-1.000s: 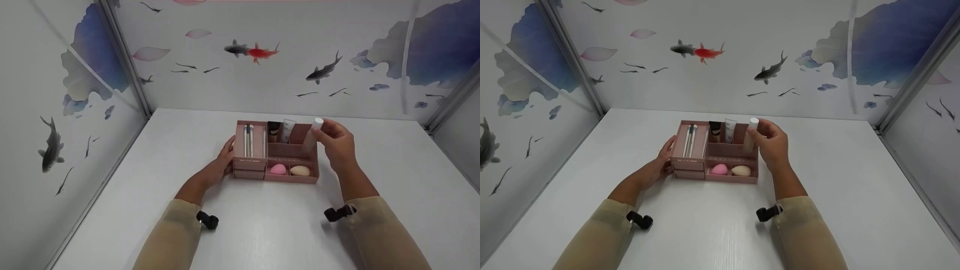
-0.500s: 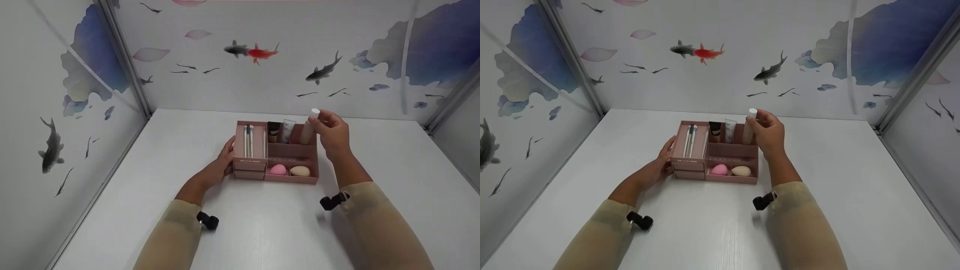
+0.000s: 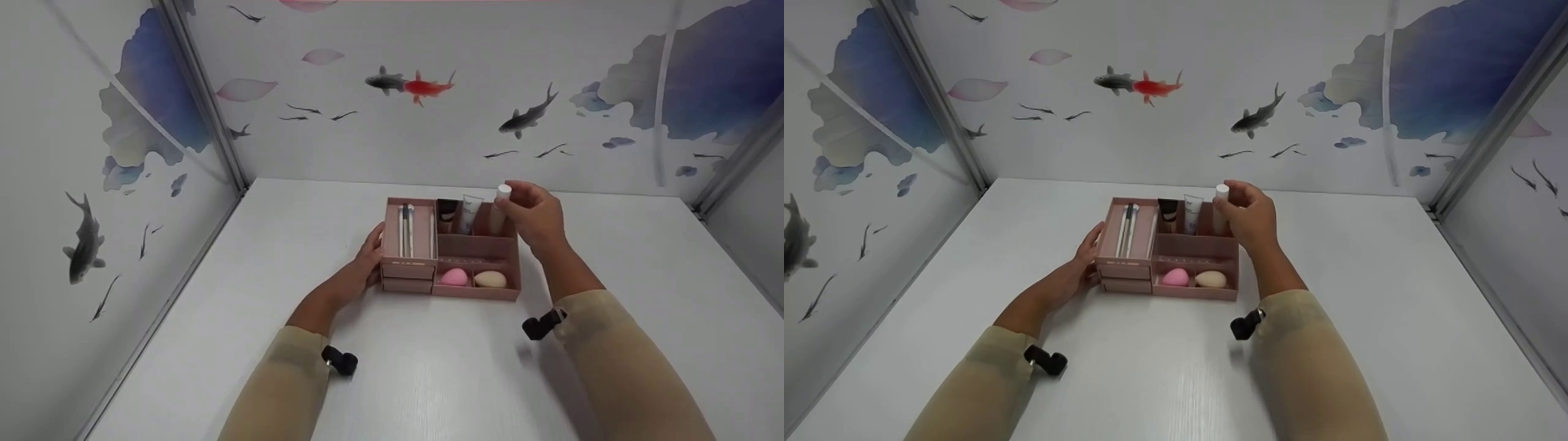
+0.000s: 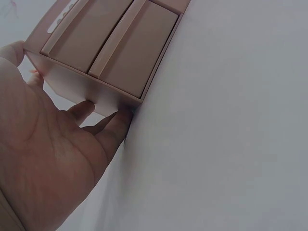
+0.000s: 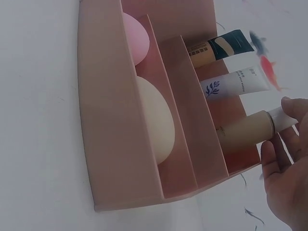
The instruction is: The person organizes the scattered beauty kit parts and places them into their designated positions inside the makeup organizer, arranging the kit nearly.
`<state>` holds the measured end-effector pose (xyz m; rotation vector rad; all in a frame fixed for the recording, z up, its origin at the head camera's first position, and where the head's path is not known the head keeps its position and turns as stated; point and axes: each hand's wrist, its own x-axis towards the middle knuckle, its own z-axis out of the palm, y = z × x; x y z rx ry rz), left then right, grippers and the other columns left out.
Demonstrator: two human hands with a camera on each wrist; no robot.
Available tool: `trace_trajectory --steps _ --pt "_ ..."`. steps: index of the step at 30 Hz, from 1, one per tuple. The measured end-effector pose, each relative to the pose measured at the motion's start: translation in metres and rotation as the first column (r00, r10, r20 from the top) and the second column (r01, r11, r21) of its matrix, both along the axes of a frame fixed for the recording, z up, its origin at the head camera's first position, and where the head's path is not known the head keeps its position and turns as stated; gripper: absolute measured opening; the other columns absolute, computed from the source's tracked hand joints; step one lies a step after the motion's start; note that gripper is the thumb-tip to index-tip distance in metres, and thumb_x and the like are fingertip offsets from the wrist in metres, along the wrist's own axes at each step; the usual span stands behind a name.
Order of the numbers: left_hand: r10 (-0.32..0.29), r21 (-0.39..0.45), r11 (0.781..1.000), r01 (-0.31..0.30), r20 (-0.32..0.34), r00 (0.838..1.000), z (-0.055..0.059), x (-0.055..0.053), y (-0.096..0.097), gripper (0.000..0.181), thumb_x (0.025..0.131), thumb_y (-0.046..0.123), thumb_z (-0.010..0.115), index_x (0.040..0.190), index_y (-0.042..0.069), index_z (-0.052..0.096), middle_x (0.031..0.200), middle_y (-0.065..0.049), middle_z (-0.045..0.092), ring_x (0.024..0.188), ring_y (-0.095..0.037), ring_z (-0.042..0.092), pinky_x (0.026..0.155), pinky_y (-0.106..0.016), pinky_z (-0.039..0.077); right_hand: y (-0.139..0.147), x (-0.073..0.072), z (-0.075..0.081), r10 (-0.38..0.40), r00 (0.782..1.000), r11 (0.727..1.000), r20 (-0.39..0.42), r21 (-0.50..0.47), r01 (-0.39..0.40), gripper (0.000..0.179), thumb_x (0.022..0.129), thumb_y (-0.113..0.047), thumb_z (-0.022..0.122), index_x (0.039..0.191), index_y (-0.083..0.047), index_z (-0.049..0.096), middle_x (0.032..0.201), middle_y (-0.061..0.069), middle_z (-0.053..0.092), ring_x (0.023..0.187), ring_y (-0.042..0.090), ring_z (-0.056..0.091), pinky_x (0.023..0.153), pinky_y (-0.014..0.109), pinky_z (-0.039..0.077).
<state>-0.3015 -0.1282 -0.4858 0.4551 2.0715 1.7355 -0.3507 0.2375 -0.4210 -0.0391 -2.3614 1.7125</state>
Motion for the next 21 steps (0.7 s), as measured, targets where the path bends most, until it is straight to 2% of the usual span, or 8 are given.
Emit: trace_trajectory --steps 11,21 --pt "0.018 -0.019 1.0 -0.018 0.02 1.0 0.0007 0.0003 0.0014 0.059 0.111 0.067 0.03 0.162 0.067 0.0 0.182 0.007 -0.004 0.169 -0.03 0.011 0.134 -0.056 0.023 -0.0011 0.0031 -0.0009 0.009 0.999 0.999 0.033 0.044 -0.01 0.056 0.097 -0.033 0.08 0.148 -0.016 0.065 0.131 0.007 0.068 0.117 0.014 0.063 0.09 0.016 0.055" --pt "0.024 -0.017 1.0 -0.023 0.023 0.999 0.001 -0.001 0.0019 0.057 0.111 0.066 0.03 0.162 0.067 0.003 0.182 0.007 -0.002 0.168 -0.03 0.016 0.133 -0.056 0.025 -0.0028 0.0057 -0.0052 -0.012 0.999 0.993 0.051 0.114 0.006 0.047 0.097 -0.035 0.08 0.138 -0.014 0.071 0.128 0.009 0.072 0.114 0.016 0.066 0.085 0.016 0.056"
